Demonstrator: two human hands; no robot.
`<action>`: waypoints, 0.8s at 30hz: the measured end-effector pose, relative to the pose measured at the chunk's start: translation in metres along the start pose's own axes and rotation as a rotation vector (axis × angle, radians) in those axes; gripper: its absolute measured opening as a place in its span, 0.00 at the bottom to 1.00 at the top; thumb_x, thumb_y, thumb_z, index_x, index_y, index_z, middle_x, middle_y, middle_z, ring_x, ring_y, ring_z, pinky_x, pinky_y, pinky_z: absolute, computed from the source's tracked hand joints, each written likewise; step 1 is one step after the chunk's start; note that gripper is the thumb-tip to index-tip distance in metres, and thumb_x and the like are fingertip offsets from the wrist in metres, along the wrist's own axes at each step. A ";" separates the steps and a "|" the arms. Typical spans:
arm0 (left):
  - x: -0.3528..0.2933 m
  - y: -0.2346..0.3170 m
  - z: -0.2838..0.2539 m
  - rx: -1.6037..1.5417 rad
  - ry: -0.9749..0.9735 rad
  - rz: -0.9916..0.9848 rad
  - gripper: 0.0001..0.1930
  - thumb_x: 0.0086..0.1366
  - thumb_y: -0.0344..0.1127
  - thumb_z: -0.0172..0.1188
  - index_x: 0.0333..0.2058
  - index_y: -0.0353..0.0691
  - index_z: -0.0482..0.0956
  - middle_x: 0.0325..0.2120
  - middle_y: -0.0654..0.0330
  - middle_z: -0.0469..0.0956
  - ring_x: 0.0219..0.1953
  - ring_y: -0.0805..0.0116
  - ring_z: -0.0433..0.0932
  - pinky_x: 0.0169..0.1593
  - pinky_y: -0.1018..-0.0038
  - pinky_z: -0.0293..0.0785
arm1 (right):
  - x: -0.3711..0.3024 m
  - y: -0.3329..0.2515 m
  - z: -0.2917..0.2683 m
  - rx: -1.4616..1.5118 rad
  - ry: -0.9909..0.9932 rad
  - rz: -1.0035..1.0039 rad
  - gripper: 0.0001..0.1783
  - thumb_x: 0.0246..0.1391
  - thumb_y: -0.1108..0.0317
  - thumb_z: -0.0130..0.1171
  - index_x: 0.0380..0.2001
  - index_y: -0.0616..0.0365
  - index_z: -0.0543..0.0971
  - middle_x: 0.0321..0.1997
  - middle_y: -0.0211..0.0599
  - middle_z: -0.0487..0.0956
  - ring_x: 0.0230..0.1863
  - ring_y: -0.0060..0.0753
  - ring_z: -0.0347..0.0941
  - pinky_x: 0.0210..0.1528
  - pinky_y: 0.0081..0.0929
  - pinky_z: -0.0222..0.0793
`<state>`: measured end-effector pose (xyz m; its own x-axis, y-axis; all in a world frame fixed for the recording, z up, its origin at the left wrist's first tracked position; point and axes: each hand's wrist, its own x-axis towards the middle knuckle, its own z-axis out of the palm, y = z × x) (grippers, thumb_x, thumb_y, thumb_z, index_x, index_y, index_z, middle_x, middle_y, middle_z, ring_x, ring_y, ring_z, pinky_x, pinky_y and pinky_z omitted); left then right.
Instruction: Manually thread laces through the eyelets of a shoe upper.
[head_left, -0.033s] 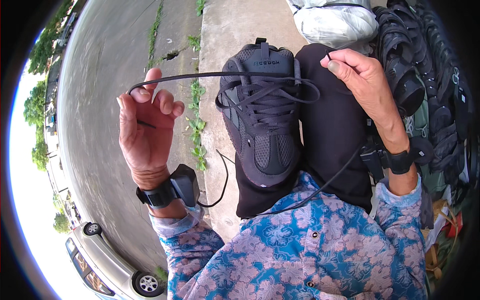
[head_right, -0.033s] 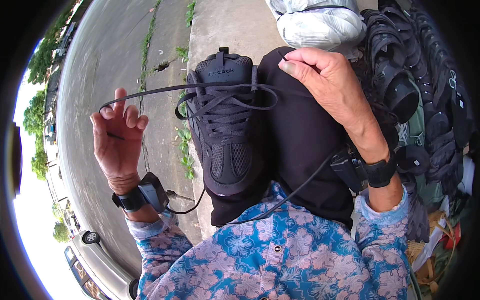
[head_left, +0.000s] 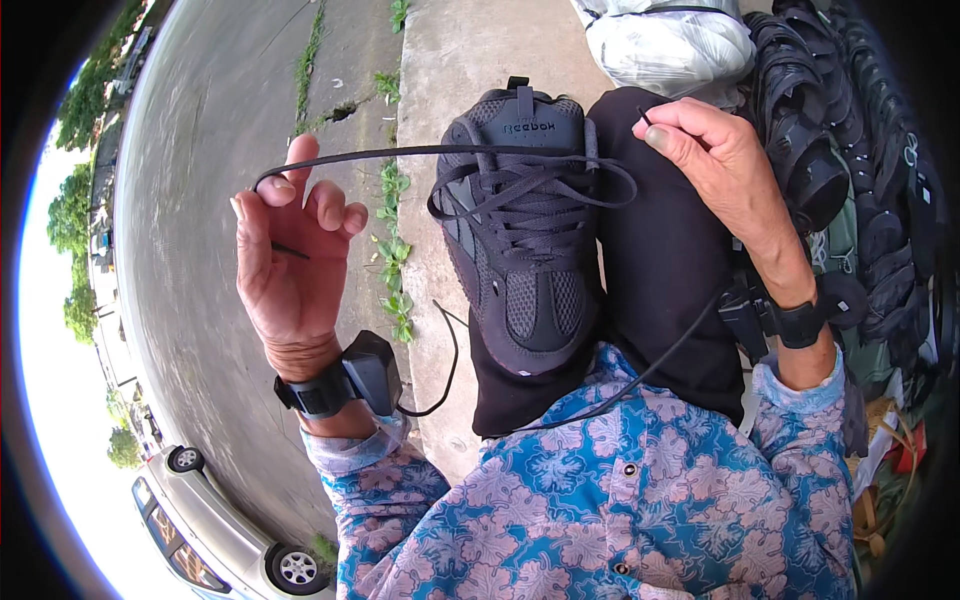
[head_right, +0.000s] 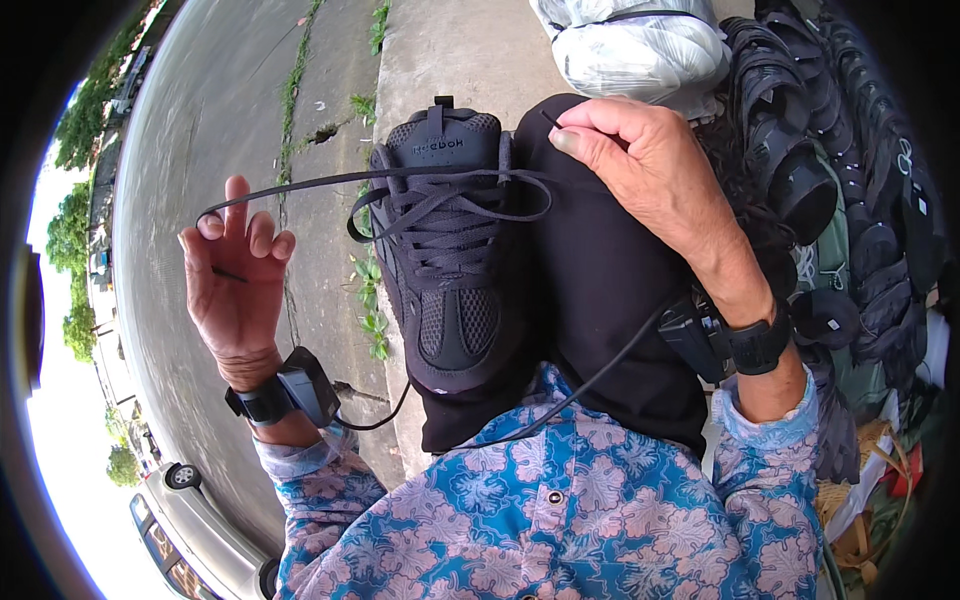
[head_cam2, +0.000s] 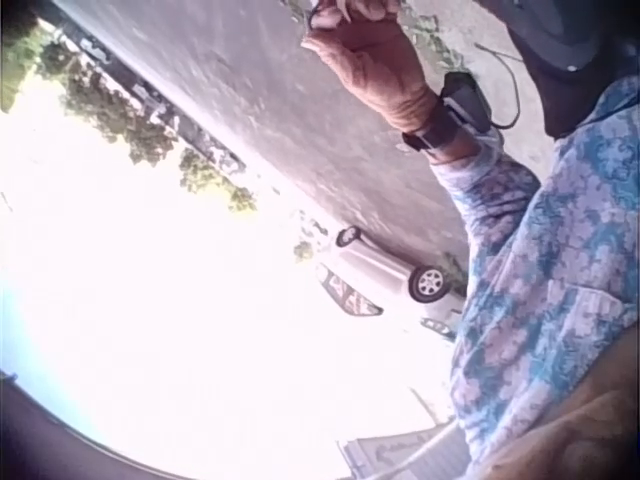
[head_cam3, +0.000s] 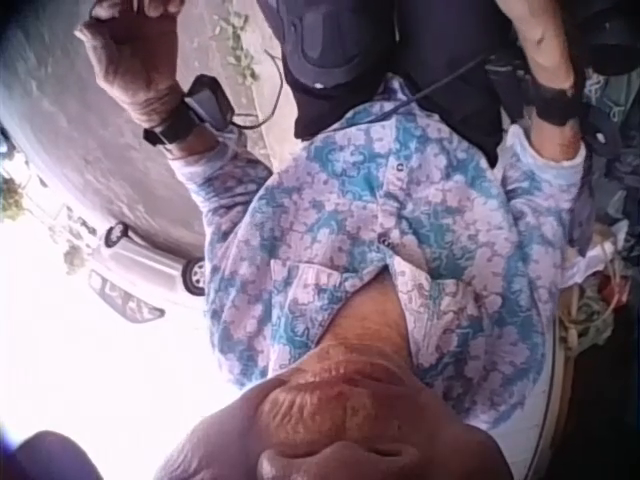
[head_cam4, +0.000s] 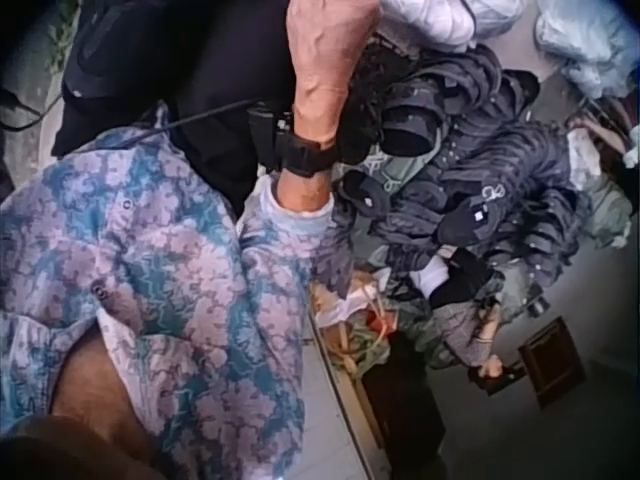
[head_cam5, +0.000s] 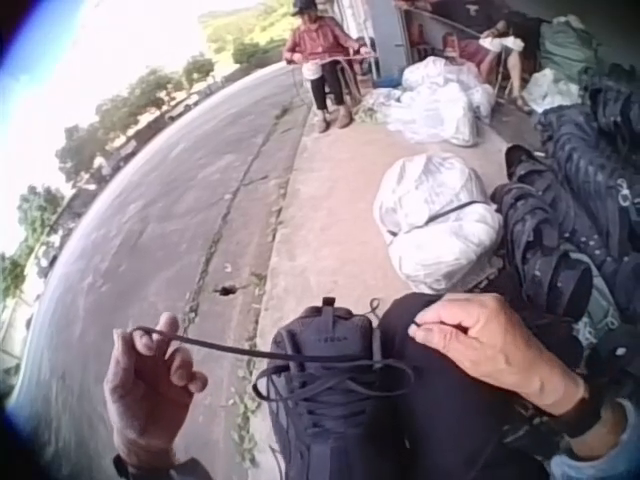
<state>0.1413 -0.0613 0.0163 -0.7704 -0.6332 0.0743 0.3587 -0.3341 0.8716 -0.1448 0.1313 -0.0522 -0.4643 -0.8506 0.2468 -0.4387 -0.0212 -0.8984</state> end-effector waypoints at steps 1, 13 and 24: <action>0.000 0.000 0.001 -0.039 -0.007 0.021 0.19 0.74 0.48 0.39 0.40 0.43 0.76 0.56 0.59 0.69 0.33 0.69 0.66 0.42 0.65 0.65 | 0.001 -0.003 0.000 -0.020 0.016 -0.052 0.11 0.56 0.65 0.61 0.36 0.63 0.80 0.23 0.34 0.77 0.27 0.28 0.74 0.32 0.27 0.68; 0.005 -0.001 0.003 -0.178 -0.010 0.045 0.14 0.71 0.43 0.47 0.40 0.43 0.79 0.45 0.68 0.71 0.31 0.71 0.62 0.41 0.69 0.58 | 0.009 -0.020 0.010 -0.568 -0.202 -0.271 0.07 0.50 0.68 0.57 0.22 0.58 0.76 0.24 0.40 0.73 0.27 0.46 0.74 0.32 0.38 0.71; 0.006 -0.008 -0.005 -0.256 0.047 0.019 0.18 0.71 0.49 0.46 0.41 0.45 0.81 0.42 0.65 0.74 0.29 0.70 0.64 0.42 0.66 0.60 | 0.009 -0.013 0.018 -0.537 -0.117 -0.269 0.06 0.46 0.69 0.56 0.20 0.59 0.76 0.22 0.40 0.73 0.26 0.46 0.75 0.33 0.42 0.70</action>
<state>0.1366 -0.0660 0.0071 -0.7392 -0.6706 0.0620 0.4991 -0.4838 0.7189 -0.1301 0.1143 -0.0448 -0.2091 -0.9050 0.3705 -0.8695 -0.0013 -0.4939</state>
